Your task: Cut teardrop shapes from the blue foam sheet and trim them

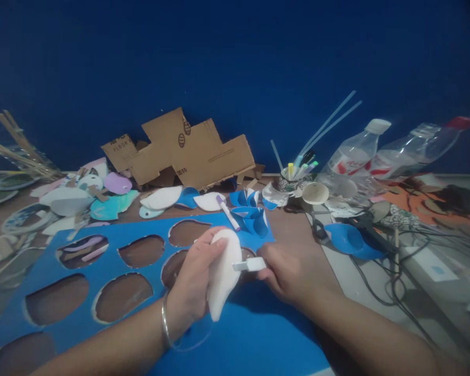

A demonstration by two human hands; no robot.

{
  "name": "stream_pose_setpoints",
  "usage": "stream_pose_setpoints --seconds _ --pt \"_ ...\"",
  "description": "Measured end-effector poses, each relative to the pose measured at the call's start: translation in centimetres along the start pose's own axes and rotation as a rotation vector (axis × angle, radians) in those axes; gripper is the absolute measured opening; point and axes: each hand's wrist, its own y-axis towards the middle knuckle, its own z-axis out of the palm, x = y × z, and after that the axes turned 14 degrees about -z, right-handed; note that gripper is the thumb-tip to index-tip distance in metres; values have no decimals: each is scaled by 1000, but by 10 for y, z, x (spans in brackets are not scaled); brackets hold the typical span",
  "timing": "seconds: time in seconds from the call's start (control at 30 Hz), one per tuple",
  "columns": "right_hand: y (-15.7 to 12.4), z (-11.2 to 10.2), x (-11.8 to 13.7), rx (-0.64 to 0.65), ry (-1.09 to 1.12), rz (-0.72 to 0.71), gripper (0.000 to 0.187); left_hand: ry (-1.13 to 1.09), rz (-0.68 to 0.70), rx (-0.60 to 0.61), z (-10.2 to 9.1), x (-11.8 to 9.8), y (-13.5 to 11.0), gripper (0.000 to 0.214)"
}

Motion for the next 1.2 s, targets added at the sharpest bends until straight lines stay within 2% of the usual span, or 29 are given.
stream_pose_setpoints --seconds 0.3,0.53,1.2 --pt "-4 8 2 -70 -66 -32 54 -14 15 8 -1 1 0 26" --pt "-3 7 2 -77 -96 -43 53 -15 30 54 -1 0 -2 16" --pt "0 4 5 -101 -85 -49 53 4 81 61 -5 1 1 21"
